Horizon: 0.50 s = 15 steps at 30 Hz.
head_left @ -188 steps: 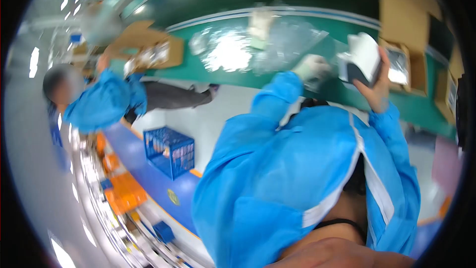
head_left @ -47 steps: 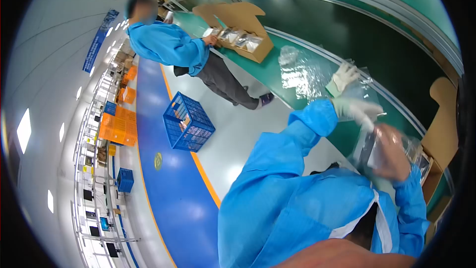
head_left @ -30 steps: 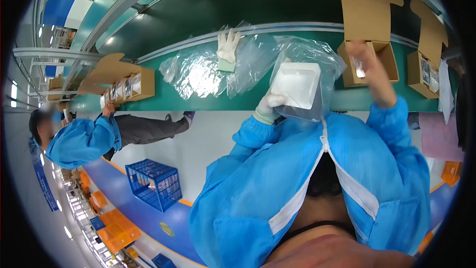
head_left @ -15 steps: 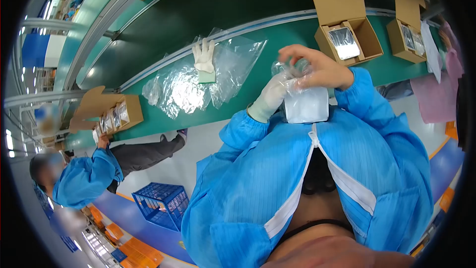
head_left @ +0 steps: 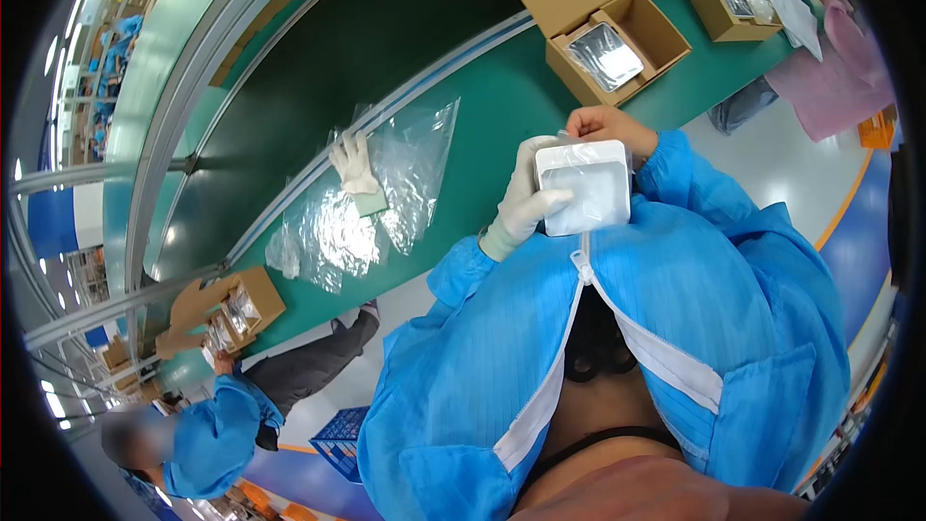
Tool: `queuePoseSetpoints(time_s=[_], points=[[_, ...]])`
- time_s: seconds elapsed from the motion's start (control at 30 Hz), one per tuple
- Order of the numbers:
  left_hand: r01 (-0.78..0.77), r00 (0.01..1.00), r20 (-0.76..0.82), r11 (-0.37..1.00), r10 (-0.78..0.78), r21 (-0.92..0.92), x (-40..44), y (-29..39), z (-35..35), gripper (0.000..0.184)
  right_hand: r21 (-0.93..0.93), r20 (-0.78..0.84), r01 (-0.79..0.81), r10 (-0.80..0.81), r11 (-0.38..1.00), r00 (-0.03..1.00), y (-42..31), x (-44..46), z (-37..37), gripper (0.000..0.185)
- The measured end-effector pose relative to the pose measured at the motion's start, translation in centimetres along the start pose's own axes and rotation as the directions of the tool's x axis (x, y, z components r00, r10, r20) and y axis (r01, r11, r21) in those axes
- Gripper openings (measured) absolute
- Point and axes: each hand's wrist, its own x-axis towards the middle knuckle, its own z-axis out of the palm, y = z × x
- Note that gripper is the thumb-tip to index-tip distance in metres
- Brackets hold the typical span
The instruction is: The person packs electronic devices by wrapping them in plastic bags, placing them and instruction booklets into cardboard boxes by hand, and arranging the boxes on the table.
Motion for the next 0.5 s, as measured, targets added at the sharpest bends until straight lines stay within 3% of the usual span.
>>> queuePoseSetpoints(time_s=[0.07, 0.1, 0.13, 0.17, 0.2, 0.27, 0.3, 0.33, 0.4, 0.47, 0.5], points=[[-0.031, 0.999, 0.012, 1.0, 0.031, 0.002, 1.5, -0.4, 0.6, 0.068, -0.052, 0.01, 0.082, -0.081, 0.995, 0.997, -1.0, -1.3, -1.8, 0.007], [0.0, 0.999, 0.041, 1.0, 0.001, -0.03, 2.2, 0.1, 1.3, 0.066, -0.442, 0.136, 0.341, -0.314, 0.83, 0.94, -2.6, -2.3, -2.4, 0.011], [0.033, 0.997, 0.07, 0.998, -0.029, -0.061, 2.8, 0.4, 1.9, 0.064, -0.709, 0.336, 0.535, -0.447, 0.459, 0.829, -4.2, -3.4, -2.9, 0.015], [0.066, 0.99, 0.124, 0.997, -0.06, -0.048, 3.6, 0.6, 2.2, 0.061, -0.738, 0.392, 0.53, -0.373, 0.418, 0.841, -5.9, -4.4, -3.4, 0.023], [0.069, 0.989, 0.134, 0.997, -0.063, -0.04, 4.6, 0.6, 2.7, 0.061, -0.739, 0.387, 0.531, -0.384, 0.414, 0.838, -7.3, -5.3, -3.7, 0.023], [0.16, 0.969, 0.186, 0.986, -0.164, 0.036, 6.6, 0.6, 3.8, 0.062, -0.747, 0.186, 0.139, 0.004, 0.65, 0.982, -9.8, -7.0, -3.8, 0.031], [0.161, 0.969, 0.185, 0.986, -0.166, 0.04, 7.7, 0.5, 4.5, 0.062, -0.892, 0.078, 0.035, 0.077, 0.45, 0.994, -10.7, -7.8, -2.9, 0.041], [0.219, 0.961, 0.166, 0.975, -0.221, 0.026, 8.8, 0.3, 5.2, 0.063, -0.891, 0.082, 0.04, 0.074, 0.452, 0.994, -10.2, -8.4, -3.1, 0.041], [0.275, 0.95, 0.147, 0.961, -0.275, 0.022, 10.5, -0.3, 6.4, 0.064, -0.94, -0.08, -0.027, -0.142, 0.341, 0.987, -8.7, -8.5, -4.6, 0.053], [0.064, 0.976, -0.189, 0.972, -0.108, -0.225, 11.8, -1.4, 6.9, 0.066, -0.926, -0.084, 0.008, -0.228, 0.377, 0.97, -6.3, -8.7, -8.9, 0.049], [0.003, 0.993, -0.113, 0.982, -0.025, -0.19, 12.2, -1.9, 6.0, 0.073, -0.749, -0.235, 0.044, -0.327, 0.661, 0.916, -4.6, -8.6, -11.2, 0.044]])
